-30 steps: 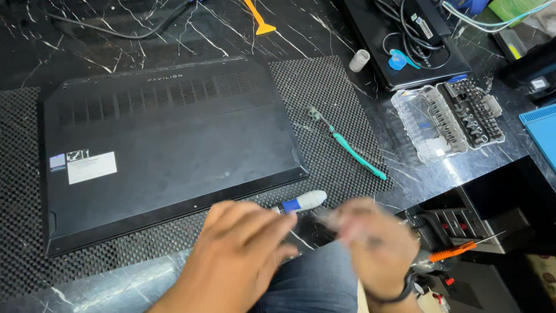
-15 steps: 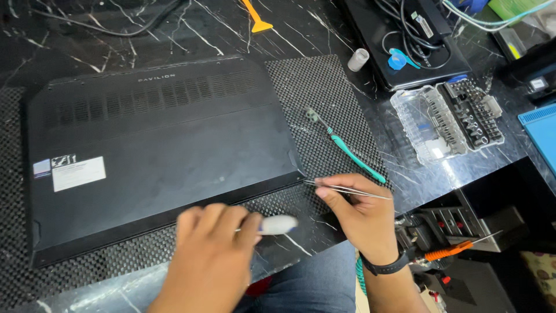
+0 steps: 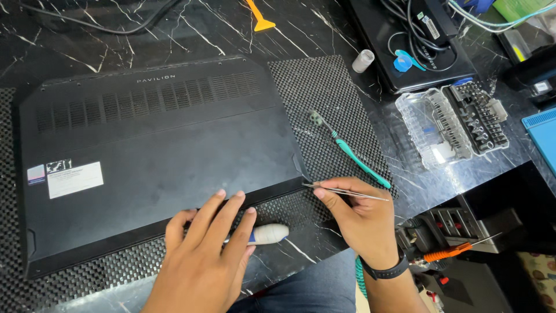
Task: The person places a black laptop on a workbench and uses a screwdriver to remove screws from the bottom panel. They then use tweezers to pick up small components and continue unscrewing the device.
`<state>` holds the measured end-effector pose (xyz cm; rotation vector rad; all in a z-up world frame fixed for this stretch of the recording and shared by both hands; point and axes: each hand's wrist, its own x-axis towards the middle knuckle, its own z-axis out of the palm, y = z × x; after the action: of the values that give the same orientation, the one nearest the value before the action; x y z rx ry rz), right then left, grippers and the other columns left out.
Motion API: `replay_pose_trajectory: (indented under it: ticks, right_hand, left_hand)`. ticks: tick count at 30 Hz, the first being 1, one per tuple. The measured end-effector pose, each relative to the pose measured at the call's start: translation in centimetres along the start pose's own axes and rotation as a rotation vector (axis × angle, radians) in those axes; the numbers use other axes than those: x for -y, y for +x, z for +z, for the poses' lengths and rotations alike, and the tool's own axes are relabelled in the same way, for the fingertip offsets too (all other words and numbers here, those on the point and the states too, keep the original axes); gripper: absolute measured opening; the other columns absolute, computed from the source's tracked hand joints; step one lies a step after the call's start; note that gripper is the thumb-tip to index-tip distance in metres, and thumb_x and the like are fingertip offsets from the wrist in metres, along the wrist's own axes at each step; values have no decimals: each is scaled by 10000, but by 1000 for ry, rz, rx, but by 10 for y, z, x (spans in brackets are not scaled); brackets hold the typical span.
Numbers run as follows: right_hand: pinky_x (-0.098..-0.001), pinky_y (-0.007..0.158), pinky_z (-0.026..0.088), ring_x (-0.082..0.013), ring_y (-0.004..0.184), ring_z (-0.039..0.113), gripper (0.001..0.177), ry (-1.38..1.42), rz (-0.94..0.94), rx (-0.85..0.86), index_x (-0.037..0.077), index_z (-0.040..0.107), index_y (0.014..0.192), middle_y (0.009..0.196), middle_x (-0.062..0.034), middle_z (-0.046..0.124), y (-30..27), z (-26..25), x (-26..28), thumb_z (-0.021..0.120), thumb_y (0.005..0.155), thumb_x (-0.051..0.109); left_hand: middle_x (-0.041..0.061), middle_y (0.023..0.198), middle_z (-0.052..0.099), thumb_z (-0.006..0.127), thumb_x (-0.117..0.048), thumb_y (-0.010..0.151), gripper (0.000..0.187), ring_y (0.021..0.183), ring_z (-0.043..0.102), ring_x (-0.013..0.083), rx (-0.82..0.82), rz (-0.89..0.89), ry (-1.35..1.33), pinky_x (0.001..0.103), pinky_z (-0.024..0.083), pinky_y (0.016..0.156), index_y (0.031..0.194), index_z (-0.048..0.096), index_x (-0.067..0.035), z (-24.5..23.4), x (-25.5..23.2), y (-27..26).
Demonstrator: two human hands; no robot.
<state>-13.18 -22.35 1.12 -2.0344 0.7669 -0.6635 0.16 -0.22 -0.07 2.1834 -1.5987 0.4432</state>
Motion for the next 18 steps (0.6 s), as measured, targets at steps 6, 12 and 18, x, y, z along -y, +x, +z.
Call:
replay_pose_trajectory:
  ticks: [6, 12, 18]
  right_hand:
    - [-216, 815, 620, -101, 863, 798, 69, -31, 47, -6, 88, 848, 920, 905, -27, 857, 2, 2, 0, 819, 867, 121]
    - [-226, 810, 609, -107, 861, 797, 90, -114, 42, -16, 103, 852, 918, 901, -2, 853, 1, 3, 8, 804, 882, 170]
    - [-267, 723, 637, -213, 812, 767, 102, -254, -540, -92, 18, 732, 974, 920, -118, 779, -12, 14, 8, 796, 894, 22]
  left_hand:
    - [94, 1473, 605, 701, -266, 912, 395, 1370, 569, 304, 17, -20, 4, 547, 421, 1083, 1285, 682, -137, 6, -2, -2]
    - [110, 1477, 601, 688, -247, 927, 372, 1372, 572, 309, 4, -30, -13, 559, 407, 1086, 1282, 683, -137, 8, -2, -2]
    - [104, 1478, 614, 652, -257, 973, 321, 1363, 588, 295, 7, -43, 4, 566, 402, 1090, 1263, 709, -132, 6, -4, 0]
